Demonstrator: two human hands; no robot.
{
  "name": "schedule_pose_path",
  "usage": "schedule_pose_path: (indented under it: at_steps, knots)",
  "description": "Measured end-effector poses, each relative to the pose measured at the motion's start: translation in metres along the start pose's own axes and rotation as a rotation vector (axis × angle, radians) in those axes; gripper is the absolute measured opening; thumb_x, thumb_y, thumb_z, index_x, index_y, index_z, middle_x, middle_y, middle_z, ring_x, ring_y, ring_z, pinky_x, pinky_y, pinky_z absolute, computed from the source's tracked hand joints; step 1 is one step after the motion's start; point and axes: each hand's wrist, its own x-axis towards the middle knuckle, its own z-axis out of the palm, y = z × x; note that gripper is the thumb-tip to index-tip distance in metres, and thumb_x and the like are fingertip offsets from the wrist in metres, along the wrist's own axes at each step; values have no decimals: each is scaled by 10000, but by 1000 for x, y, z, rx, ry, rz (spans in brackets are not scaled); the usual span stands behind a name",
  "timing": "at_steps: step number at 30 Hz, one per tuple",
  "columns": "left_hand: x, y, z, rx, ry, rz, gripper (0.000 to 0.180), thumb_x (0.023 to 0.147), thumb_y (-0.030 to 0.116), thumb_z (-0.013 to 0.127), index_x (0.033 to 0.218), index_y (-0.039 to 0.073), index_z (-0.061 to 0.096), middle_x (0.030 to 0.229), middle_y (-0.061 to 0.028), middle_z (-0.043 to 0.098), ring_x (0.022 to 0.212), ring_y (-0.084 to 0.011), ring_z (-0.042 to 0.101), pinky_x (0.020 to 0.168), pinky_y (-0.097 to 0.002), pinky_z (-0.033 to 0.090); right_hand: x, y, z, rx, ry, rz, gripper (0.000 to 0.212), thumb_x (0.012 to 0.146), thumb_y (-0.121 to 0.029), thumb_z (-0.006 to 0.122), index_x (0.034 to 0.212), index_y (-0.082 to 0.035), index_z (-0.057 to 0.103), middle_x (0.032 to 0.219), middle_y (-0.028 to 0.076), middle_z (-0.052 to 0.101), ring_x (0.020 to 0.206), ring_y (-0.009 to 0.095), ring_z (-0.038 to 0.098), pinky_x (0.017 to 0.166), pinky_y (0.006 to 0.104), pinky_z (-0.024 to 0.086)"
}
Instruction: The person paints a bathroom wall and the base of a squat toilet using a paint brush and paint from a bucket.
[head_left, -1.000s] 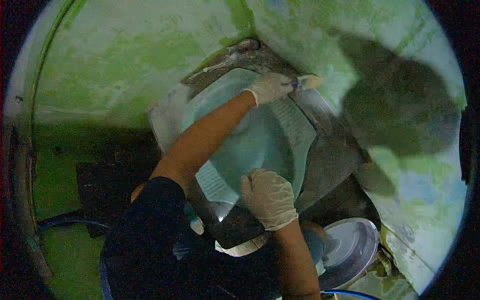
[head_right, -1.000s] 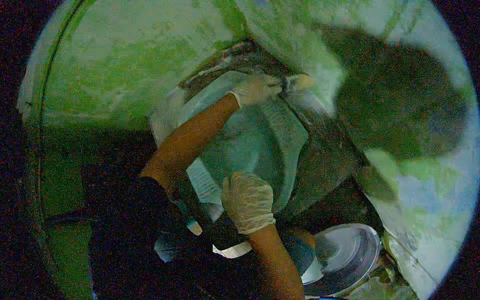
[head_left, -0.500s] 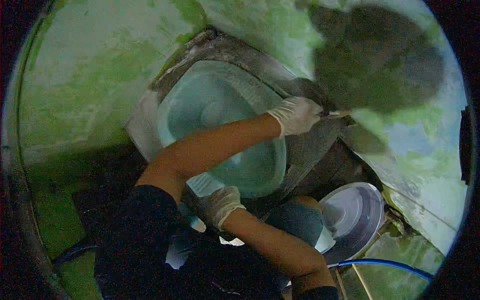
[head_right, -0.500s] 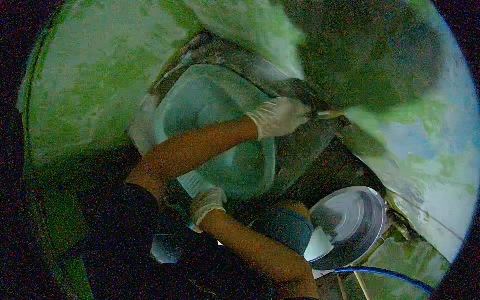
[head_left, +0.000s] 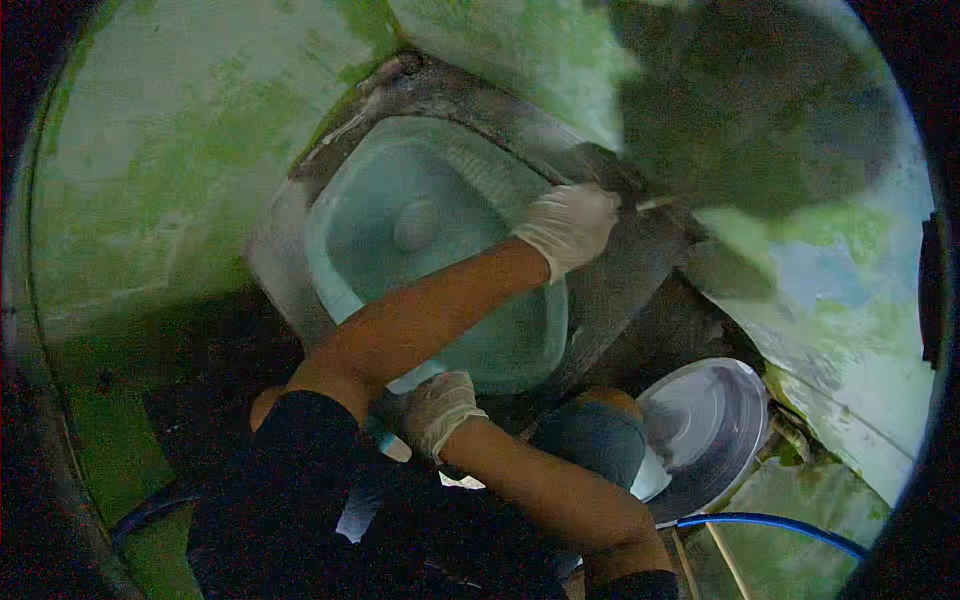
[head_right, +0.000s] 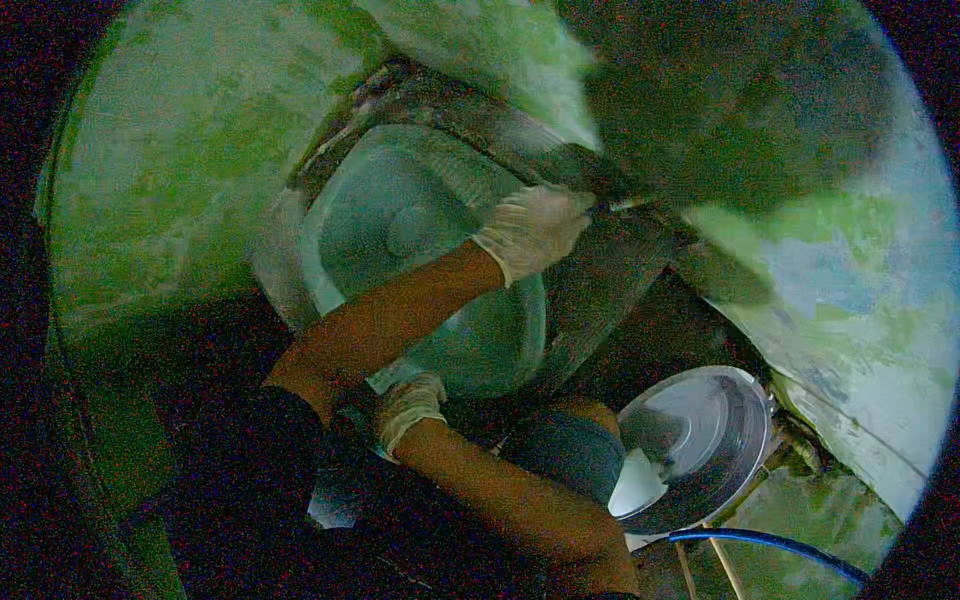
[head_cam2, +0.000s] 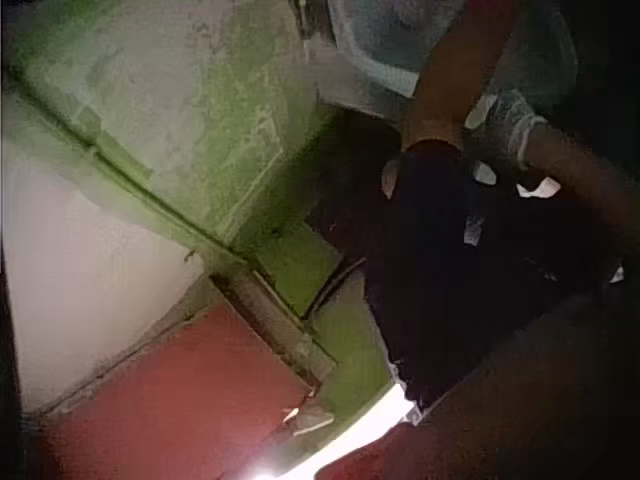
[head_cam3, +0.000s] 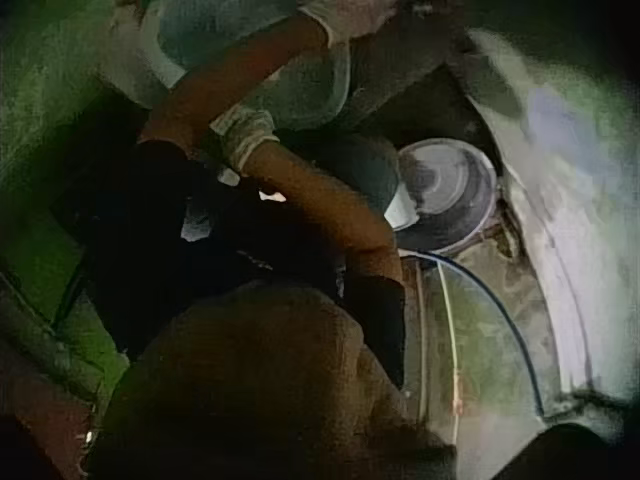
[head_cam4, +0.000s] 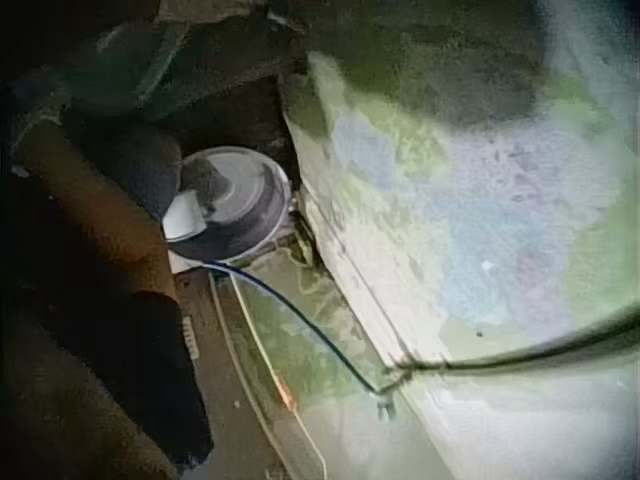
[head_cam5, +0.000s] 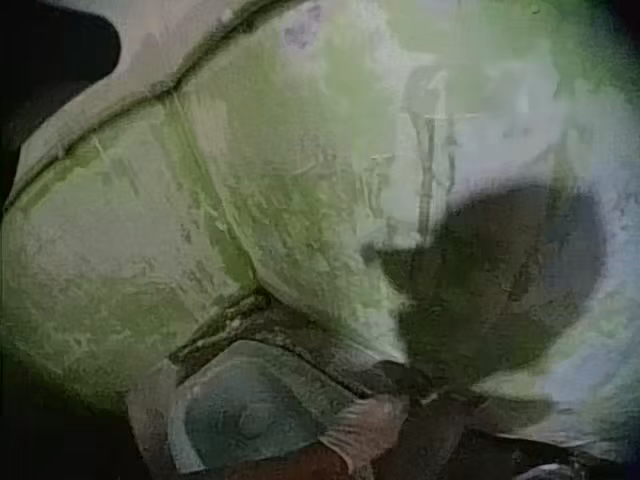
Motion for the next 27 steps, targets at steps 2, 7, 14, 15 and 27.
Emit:
schedule_pose_path:
  at_steps: [2, 7, 14, 15, 27]
  knots:
    - [1, 18, 15, -10, -69, 88, 214, 865, 148, 511, 963, 22, 653, 936, -219, 642, 879, -371, 632, 760, -456, 504, 8, -2, 5, 18, -2, 8, 272, 918, -260, 483, 1125, -190, 646, 1090, 87, 673, 998, 270, 655, 727, 412, 504]
    - [41, 39, 63, -2, -233, 159, 207, 859, 202, 524, 956, 55, 633, 862, -185, 643, 822, -369, 641, 728, -477, 515, 24, -2, 18, 128, -41, -10, 363, 898, -316, 512, 1219, -181, 613, 1228, 37, 614, 1075, 281, 607, 745, 539, 494]
    - [25, -7, 57, 133, 119, 93, 192, 869, 178, 504, 903, 43, 635, 797, -181, 636, 823, -377, 640, 708, -481, 517, 14, 2, -6, 201, -108, 60, 423, 952, -312, 413, 1331, -151, 511, 1401, 93, 464, 1304, 274, 423, 1018, 434, 343]
    - [17, -1, 44, 59, 86, 78, 191, 870, 182, 508, 898, 46, 639, 793, -175, 638, 819, -372, 645, 693, -482, 518, 18, 1, -6, 189, -239, 78, 432, 959, -324, 387, 1338, -153, 504, 1409, 97, 454, 1312, 273, 412, 1033, 445, 327]
    - [50, -65, -1, 123, -64, 5, 261, 819, 278, 533, 950, 98, 670, 852, -178, 659, 841, -364, 647, 765, -457, 512, -10, -13, -22, 106, -89, -34, 353, 918, -293, 471, 1218, -129, 561, 1195, 113, 616, 1122, 297, 588, 849, 430, 468]
